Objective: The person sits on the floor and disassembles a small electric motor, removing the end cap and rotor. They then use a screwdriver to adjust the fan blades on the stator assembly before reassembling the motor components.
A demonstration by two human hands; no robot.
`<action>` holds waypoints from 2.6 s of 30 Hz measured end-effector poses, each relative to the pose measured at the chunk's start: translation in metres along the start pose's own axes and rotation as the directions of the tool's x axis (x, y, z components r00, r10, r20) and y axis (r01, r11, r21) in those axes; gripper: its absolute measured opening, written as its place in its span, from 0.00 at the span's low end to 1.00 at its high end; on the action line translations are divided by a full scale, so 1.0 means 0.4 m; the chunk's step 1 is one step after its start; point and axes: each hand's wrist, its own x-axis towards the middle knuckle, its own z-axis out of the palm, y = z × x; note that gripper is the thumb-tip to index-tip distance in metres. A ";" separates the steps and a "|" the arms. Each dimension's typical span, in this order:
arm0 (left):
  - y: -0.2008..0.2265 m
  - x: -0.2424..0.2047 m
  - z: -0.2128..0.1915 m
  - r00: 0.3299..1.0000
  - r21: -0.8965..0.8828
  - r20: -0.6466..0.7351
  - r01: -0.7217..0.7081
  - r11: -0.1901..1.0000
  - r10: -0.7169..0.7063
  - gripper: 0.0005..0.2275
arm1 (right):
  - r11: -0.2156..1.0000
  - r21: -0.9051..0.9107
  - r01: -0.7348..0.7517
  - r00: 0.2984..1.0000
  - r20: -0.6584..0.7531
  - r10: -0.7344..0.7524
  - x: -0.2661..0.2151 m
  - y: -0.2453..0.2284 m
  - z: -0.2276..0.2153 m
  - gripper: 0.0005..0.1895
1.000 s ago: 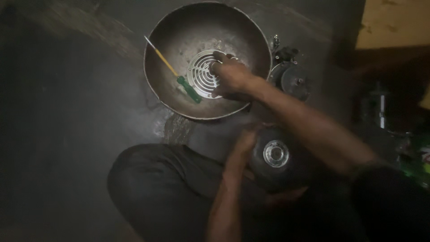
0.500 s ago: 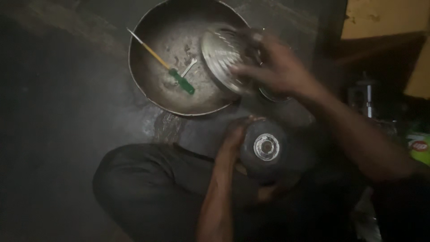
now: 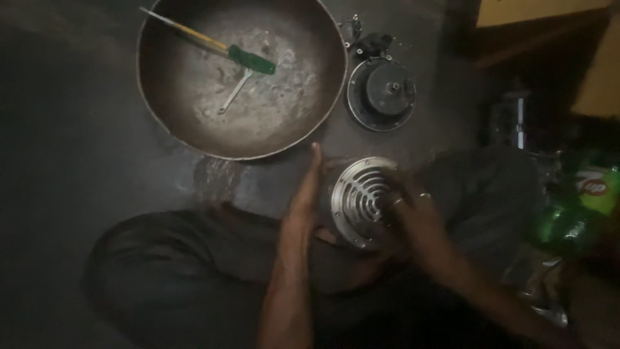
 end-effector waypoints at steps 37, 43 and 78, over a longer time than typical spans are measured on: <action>0.023 -0.034 0.041 0.997 -0.037 -0.054 -0.066 0.997 0.064 0.44 | 0.807 -0.499 0.315 0.938 0.031 -0.346 0.004 -0.091 0.046 0.28; 0.015 -0.023 0.036 0.996 -0.029 0.002 -0.084 0.996 0.084 0.45 | 0.817 -0.478 0.321 0.935 0.022 -0.355 0.004 -0.090 0.050 0.26; 0.006 -0.006 0.016 0.975 -0.031 0.074 -0.208 0.978 0.210 0.16 | 0.888 -0.349 0.298 0.952 0.035 -0.305 0.027 0.020 0.008 0.56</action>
